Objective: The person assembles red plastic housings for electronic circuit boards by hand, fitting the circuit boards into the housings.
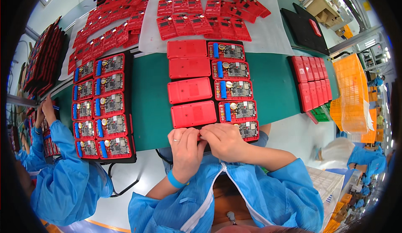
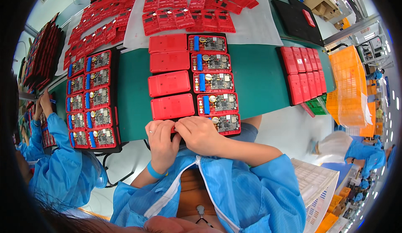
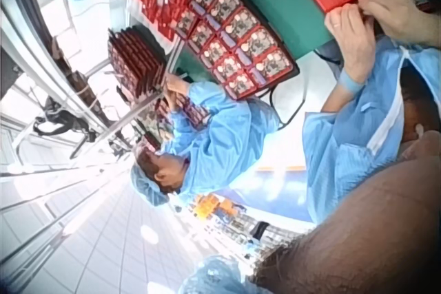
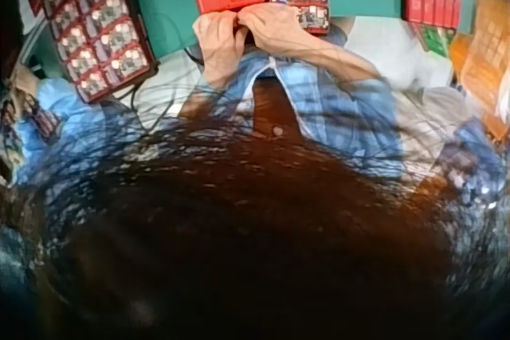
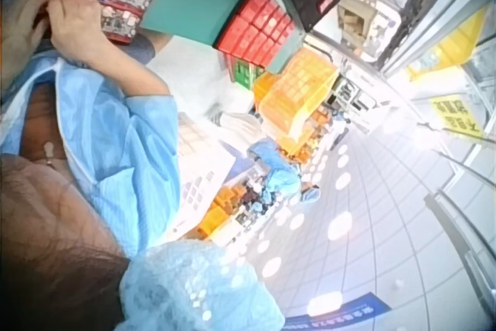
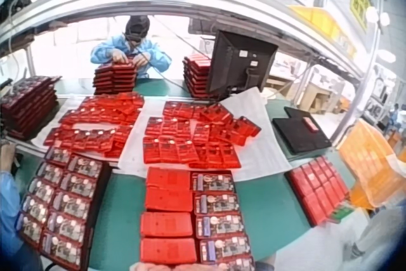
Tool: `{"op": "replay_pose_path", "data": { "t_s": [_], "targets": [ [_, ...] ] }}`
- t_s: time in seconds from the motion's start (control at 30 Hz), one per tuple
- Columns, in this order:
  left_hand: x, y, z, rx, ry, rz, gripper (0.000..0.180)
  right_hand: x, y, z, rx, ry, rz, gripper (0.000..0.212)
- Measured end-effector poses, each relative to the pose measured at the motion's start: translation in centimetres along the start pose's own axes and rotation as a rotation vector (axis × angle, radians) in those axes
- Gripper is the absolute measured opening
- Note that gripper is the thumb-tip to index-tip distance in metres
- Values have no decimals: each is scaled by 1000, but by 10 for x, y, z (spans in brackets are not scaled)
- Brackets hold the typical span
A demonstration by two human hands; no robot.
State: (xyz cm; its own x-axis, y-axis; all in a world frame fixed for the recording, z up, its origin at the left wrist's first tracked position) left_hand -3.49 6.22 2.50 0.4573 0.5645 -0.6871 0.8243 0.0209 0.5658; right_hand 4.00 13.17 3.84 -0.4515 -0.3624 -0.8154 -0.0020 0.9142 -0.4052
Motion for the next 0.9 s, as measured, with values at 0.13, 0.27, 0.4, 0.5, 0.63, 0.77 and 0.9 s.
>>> {"op": "replay_pose_path", "data": {
  "t_s": [0.13, 0.27, 0.4, 0.5, 0.63, 0.77, 0.9],
  "targets": [
    [-1, 0, 1, -7, 3, -5, 39, -3, -1, 0, 34, 47, 25, 33],
    [-2, 0, -3, 11, -38, -45, 38, -23, -19, -3, -114, 50, 152, 31],
    [-8, -8, -2, -27, 14, -18, 41, -68, -5, 9, 35, 113, 64, 27],
    [-11, -10, 6, -30, 53, -68, 44, -95, 46, 26, 255, 205, 40, 24],
    [-9, -9, 16, 14, 48, -88, 44, -104, 106, 68, 518, 272, 59, 21],
    [-3, 6, 27, 114, 23, -176, 41, -106, 155, 110, 674, 345, 56, 19],
    [-3, 7, 27, 67, -13, -136, 39, -110, 177, 131, 690, 411, 116, 20]
  ]
}}
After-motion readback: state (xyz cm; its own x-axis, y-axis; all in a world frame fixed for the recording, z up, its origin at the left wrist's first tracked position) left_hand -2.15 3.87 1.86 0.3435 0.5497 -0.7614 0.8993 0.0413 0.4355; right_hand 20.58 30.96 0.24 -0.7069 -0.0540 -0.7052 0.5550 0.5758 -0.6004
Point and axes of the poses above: each hand's wrist, its own z-axis away from the middle knuckle, its own x-axis out of the palm, y = z × x, the point moved 9 cm from there along -z, towards the middle knuckle, and after that the axes turned 4 degrees about -y, right-handed, at the moved point
